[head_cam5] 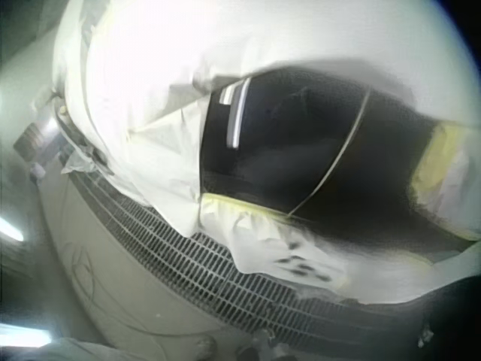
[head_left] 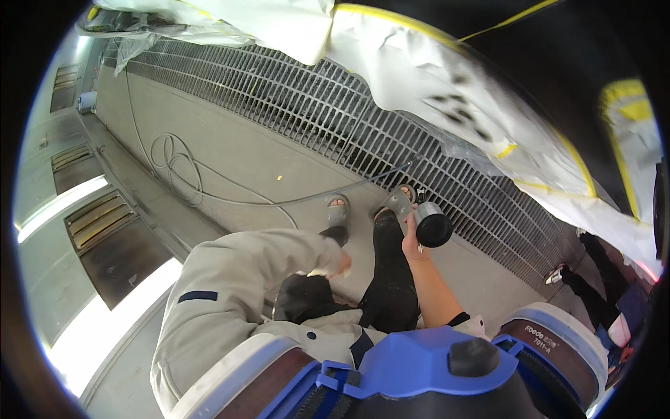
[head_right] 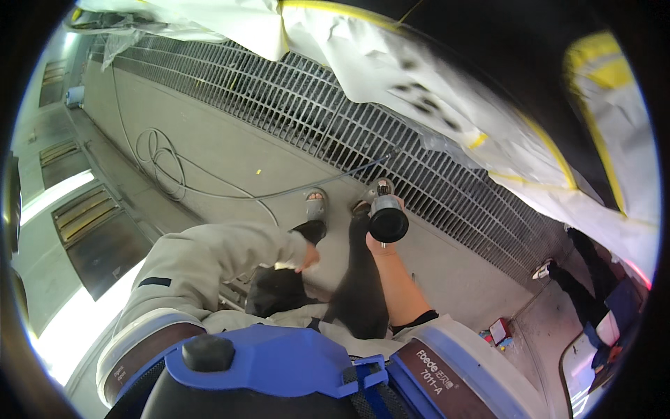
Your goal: The person applies yellow masking tape to the edges of a plastic sheet covering a car, then picks up a spray gun and sprays the covered surface. The person uses a cloth to wipe the spray gun during the process.
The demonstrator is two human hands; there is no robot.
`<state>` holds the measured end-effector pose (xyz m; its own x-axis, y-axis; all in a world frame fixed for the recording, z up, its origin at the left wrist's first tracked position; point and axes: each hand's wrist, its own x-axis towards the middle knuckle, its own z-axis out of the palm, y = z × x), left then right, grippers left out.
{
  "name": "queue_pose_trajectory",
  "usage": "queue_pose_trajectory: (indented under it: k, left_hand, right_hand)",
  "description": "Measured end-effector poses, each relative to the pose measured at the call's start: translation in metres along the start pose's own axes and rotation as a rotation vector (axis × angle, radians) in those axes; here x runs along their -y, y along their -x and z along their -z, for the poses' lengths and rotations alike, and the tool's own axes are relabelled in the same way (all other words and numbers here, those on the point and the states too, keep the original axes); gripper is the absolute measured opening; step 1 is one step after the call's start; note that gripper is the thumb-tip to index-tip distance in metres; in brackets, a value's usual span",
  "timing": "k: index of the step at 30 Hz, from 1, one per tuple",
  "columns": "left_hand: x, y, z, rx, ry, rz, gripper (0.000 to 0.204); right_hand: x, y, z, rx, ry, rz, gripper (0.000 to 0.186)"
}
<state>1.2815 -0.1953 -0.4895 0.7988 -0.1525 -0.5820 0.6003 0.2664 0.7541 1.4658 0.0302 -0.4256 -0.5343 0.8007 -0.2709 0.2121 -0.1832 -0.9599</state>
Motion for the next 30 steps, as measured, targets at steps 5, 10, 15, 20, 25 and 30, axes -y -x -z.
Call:
queue_pose_trajectory:
  k: [5, 10, 15, 20, 25, 30]
  left_hand:
    - [0.085, -0.051, 0.148, -0.378, 0.018, 0.174, 0.026]
    - [0.131, -0.074, 0.232, -0.855, 0.051, 0.440, 0.032]
    - [0.176, -0.116, 0.296, -0.849, 0.149, 0.642, 0.049]
    - [0.215, -0.170, 0.328, -0.943, 0.003, 0.640, 0.054]
    - [0.236, -0.183, 0.342, -0.959, 0.029, 0.605, 0.048]
    - [0.207, -0.179, 0.344, -1.103, -0.175, 0.493, 0.048]
  right_hand:
    - [-0.044, -0.046, -0.045, -0.037, -0.016, 0.012, 0.030]
    - [-0.117, -0.096, -0.046, -0.031, -0.357, 0.062, 0.025]
    - [-0.125, -0.126, 0.001, 0.224, 0.171, 0.194, 0.020]
    - [-0.091, -0.128, 0.016, 0.006, -0.206, -0.003, 0.020]
    - [-0.071, -0.121, 0.028, -0.130, -0.209, 0.149, 0.023]
    - [-0.057, -0.106, 0.039, -0.272, -0.245, 0.183, 0.020]
